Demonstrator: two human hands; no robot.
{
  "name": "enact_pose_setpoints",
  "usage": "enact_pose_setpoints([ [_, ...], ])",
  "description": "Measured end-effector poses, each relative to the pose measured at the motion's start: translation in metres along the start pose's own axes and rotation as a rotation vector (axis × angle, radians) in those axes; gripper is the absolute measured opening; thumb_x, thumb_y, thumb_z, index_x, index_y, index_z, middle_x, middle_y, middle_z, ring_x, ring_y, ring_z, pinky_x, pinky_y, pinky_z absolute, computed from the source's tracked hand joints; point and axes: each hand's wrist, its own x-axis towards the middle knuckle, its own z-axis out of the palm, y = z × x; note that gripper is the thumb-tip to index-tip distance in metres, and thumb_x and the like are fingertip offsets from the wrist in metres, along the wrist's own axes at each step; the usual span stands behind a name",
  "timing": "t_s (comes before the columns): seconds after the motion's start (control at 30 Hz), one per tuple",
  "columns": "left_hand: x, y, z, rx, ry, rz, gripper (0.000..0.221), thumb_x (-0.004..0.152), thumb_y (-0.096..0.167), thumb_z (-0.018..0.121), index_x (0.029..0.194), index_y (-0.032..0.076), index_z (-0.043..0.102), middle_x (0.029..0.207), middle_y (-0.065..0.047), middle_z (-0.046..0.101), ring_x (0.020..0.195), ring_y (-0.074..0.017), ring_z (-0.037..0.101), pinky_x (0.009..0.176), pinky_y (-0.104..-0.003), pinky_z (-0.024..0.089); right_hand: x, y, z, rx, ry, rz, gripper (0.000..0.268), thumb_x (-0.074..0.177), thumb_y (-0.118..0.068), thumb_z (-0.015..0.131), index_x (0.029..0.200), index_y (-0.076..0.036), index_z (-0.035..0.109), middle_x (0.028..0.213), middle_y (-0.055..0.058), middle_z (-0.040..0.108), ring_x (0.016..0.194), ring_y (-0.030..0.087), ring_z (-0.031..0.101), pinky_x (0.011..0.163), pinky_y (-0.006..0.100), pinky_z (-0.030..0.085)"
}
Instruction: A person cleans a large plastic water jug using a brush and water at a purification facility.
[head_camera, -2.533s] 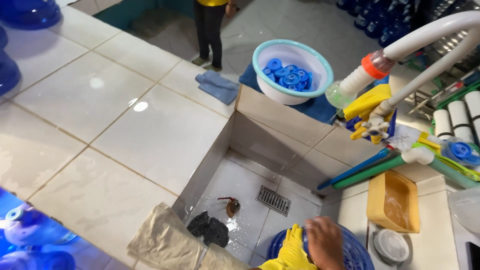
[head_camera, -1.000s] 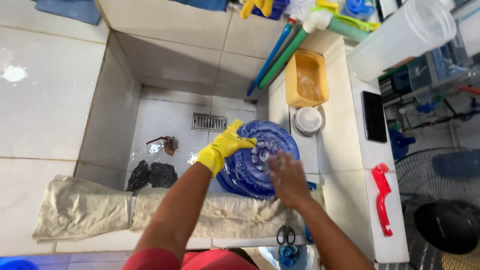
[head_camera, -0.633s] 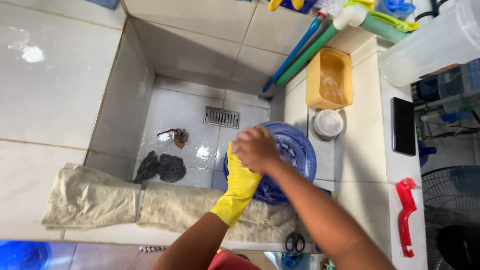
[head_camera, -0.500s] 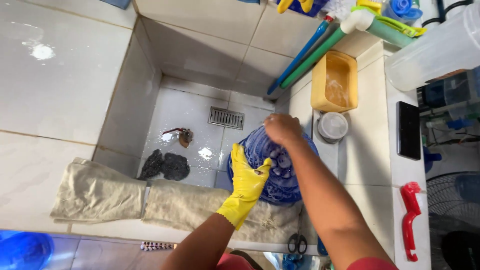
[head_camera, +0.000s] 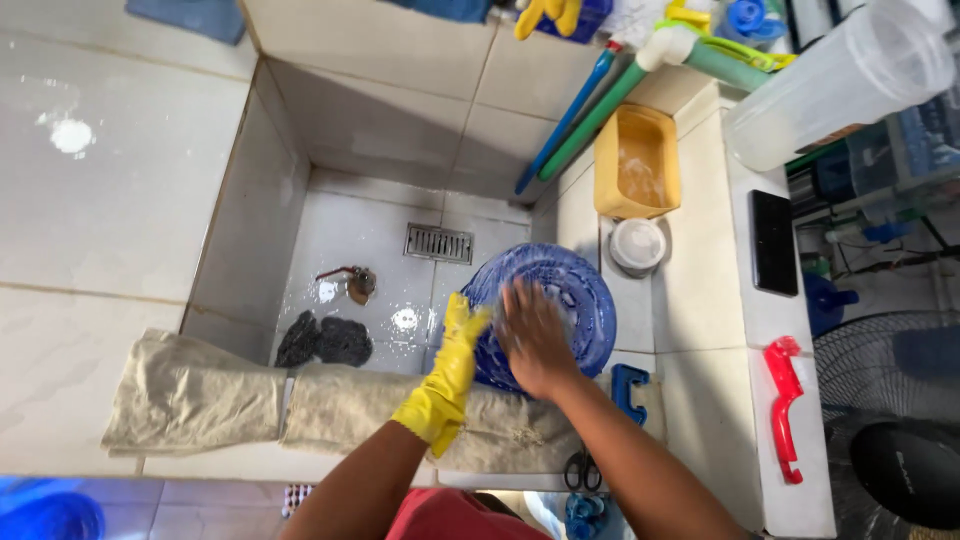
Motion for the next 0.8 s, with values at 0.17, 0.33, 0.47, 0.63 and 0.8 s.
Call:
enact_pose_setpoints([
  [0.17, 0.044, 0.078, -0.015, 0.601, -0.096, -0.131, 0.069, 0.077, 0.083, 0.061, 0.118, 0.028, 0.074, 0.122, -0.001, 0.074, 0.122, -0.0225, 0.066, 0.105, -0.037, 0.05, -0.033, 0.044, 0.008, -0.392, 0.29, 0.045, 0.057, 0.098, -0.03, 0.052, 0.149, -0.005, 0.051, 0.146, 0.024, 0.051, 0.134, 0.048, 0.048, 0.108, 0.065, 0.033],
  [0.33, 0.144, 0.045, 0.018, 1.06, -0.48, 0.223, 0.092, 0.071, 0.077, 0.069, 0.148, 0.03, 0.054, 0.164, 0.002, 0.041, 0.148, -0.028, 0.043, 0.124, -0.044, 0.033, -0.057, 0.022, -0.007, -0.018, -0.077, 0.174, 0.056, 0.111, -0.038, 0.023, 0.164, -0.02, 0.03, 0.172, 0.01, 0.019, 0.155, 0.038, 0.016, 0.124, 0.054, 0.004],
  [0.47, 0.125, 0.017, 0.033, 0.486, -0.415, 0.13, 0.061, 0.066, 0.053, 0.087, 0.12, 0.036, 0.066, 0.115, 0.0, 0.074, 0.114, -0.0237, 0.069, 0.099, -0.037, 0.053, -0.019, 0.112, 0.007, -0.392, 0.333, 0.152, 0.062, 0.101, -0.04, 0.051, 0.159, -0.02, 0.044, 0.153, 0.02, 0.05, 0.131, 0.043, 0.055, 0.108, 0.056, 0.042],
  [0.63, 0.051, -0.002, 0.016, 0.387, 0.072, 0.351, 0.083, 0.085, 0.052, 0.066, 0.144, -0.005, 0.049, 0.154, -0.035, 0.041, 0.144, -0.0455, 0.041, 0.117, -0.052, 0.04, 0.102, 0.085, 0.02, -0.355, 0.096, 0.533, 0.04, 0.092, -0.034, 0.05, 0.123, -0.023, 0.071, 0.102, 0.013, 0.069, 0.094, 0.042, 0.074, 0.077, 0.056, 0.06],
  [0.8, 0.01, -0.021, 0.026, 0.354, 0.236, 0.388, 0.105, 0.067, 0.034, 0.09, 0.151, 0.0, 0.037, 0.155, -0.034, 0.032, 0.143, -0.0503, 0.038, 0.114, -0.057, 0.041, 0.134, 0.015, -0.001, -0.065, -0.146, -0.048, 0.027, 0.084, -0.041, 0.057, 0.091, -0.03, 0.081, 0.099, 0.003, 0.079, 0.103, 0.036, 0.07, 0.098, 0.057, 0.048],
])
